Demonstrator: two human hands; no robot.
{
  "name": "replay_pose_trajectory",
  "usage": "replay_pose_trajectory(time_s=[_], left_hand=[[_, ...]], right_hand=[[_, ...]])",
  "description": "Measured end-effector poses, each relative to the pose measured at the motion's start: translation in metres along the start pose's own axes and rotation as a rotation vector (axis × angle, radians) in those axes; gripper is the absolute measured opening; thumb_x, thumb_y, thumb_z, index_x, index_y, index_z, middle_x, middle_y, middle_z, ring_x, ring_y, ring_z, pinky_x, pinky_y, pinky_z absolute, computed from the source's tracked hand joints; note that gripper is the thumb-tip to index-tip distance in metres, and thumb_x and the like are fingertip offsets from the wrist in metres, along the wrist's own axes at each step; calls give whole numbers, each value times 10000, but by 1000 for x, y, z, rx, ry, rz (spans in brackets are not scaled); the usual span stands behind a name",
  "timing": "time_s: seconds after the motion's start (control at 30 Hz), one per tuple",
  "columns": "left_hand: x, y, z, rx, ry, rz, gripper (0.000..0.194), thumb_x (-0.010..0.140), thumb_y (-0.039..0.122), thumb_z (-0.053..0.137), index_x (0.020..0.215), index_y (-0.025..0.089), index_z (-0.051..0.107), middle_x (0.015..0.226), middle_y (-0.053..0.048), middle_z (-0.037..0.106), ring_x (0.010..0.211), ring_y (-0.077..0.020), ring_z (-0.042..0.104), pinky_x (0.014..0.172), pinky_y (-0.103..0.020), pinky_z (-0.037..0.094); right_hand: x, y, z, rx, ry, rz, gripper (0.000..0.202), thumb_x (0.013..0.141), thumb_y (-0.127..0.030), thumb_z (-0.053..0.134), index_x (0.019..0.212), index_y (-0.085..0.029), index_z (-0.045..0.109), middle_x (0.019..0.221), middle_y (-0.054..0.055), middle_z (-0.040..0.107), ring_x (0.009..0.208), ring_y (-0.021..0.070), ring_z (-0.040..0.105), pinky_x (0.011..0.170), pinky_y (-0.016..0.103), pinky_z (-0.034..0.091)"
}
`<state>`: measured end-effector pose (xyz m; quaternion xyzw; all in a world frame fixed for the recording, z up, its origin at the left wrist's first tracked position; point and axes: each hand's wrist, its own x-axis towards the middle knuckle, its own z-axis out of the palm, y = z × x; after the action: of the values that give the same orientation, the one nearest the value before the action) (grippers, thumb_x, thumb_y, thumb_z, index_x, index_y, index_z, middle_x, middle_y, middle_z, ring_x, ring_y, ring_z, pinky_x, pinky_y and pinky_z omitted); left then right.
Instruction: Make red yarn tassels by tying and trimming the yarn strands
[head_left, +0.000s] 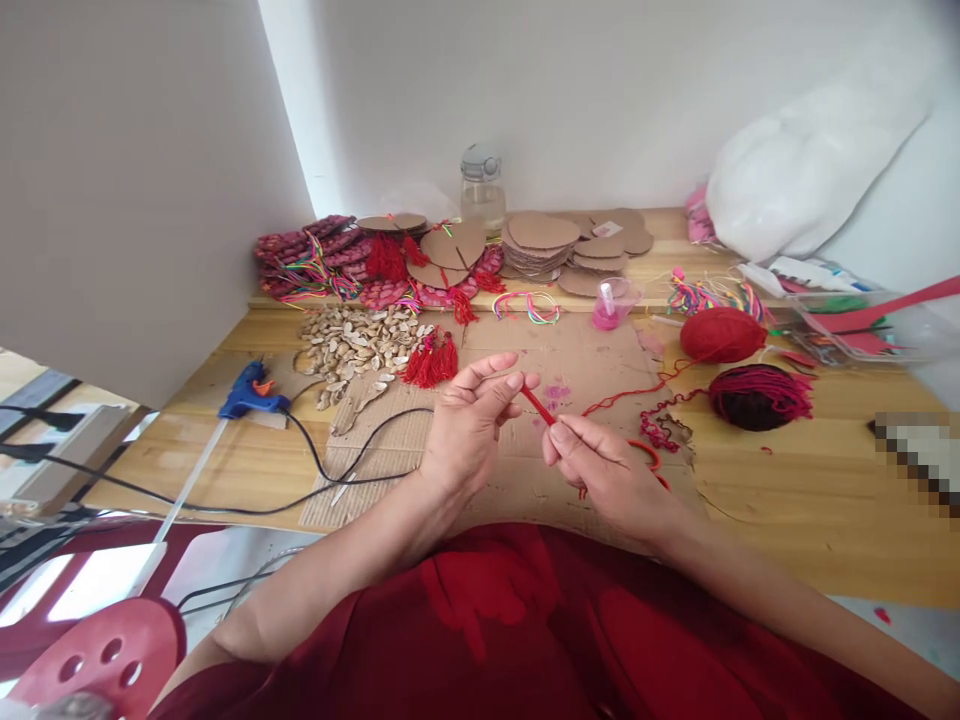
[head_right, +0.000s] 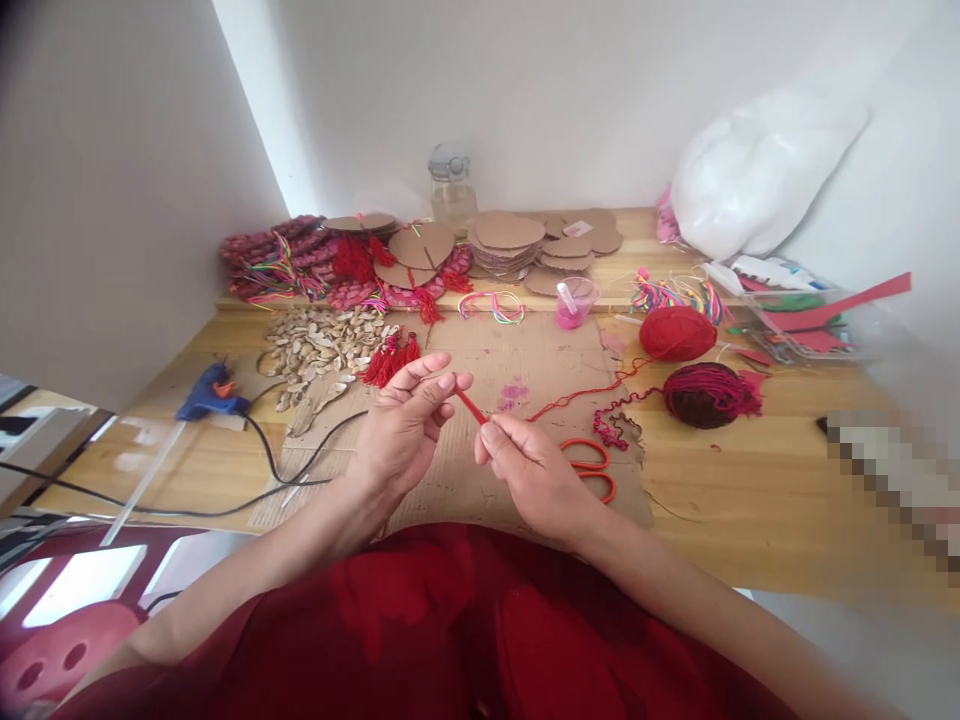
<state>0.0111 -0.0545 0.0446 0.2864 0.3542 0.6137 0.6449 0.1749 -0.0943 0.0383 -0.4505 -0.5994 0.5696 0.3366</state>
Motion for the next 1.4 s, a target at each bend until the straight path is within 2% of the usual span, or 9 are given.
replay_pose_trajectory(time_s=[0.13,0.2,0.3,0.43,0.57,0.7,1.0,1.23,1.4], left_hand=[[19,13,-23,-26,161,76,223,725,179,812,911,169,688,867,-1,733,814,-82,708,587,-106,486],[20,20,-29,84,139,164,270,737,196,808,981,189,692,964,-18,739,888,-111,714,569,-112,489],[7,23,-25,392,-161,175,273,808,266,756,1067,196,704,1145,-81,718,1054,-207,693,529,-148,495],[-9,14,-10,771,-561,132,273,902,262,646,1156,192,712,1137,-93,733,866,-181,719,679,-243,551],[-6,11,-8,1148,-711,275,231,961,283,570,1089,189,737,959,-64,768,889,-185,712,792,-260,498],[-4,13,-10,1271,-800,209,288,1010,319,472,1071,168,709,891,-45,759,822,-165,700,745,-248,463],[0,10,-13,1162,-722,93,284,1006,315,469,1139,188,686,786,-2,717,692,-108,623,687,-215,450],[8,3,-17,1053,-647,47,229,932,342,599,935,156,733,710,-5,679,620,-93,545,594,-205,404],[14,6,-12,950,-634,-64,219,915,326,623,870,135,719,682,-19,666,609,-91,534,578,-204,394]], right_hand=[[2,1,-3,-8,-34,72,387,1023,-469,377,781,-199,509,570,-64,330,512,101,279,497,259,243],[3,3,-6,-4,-56,111,398,1016,-500,375,793,-202,515,568,-64,335,507,102,280,492,258,246],[7,5,-9,-47,-115,126,400,1007,-508,394,795,-198,532,585,-58,352,513,101,299,494,254,263],[12,3,-11,-92,-195,98,353,997,-450,402,800,-190,536,637,-42,406,520,94,323,495,250,275],[13,3,-16,-186,-230,129,313,982,-389,390,781,-190,522,609,-47,389,513,98,327,495,249,273],[14,7,-20,-223,-263,89,298,963,-350,389,753,-188,526,602,-43,388,529,104,338,534,258,288],[16,3,-32,-266,-306,77,366,1010,-409,392,797,-173,573,735,-3,490,662,125,427,642,266,337],[16,-5,-57,-282,-251,66,387,1023,-463,387,828,-177,560,718,-16,474,646,120,410,620,260,334],[18,-10,-63,-94,-213,78,429,1005,-521,424,804,-168,558,625,-49,394,560,93,334,537,234,277]])
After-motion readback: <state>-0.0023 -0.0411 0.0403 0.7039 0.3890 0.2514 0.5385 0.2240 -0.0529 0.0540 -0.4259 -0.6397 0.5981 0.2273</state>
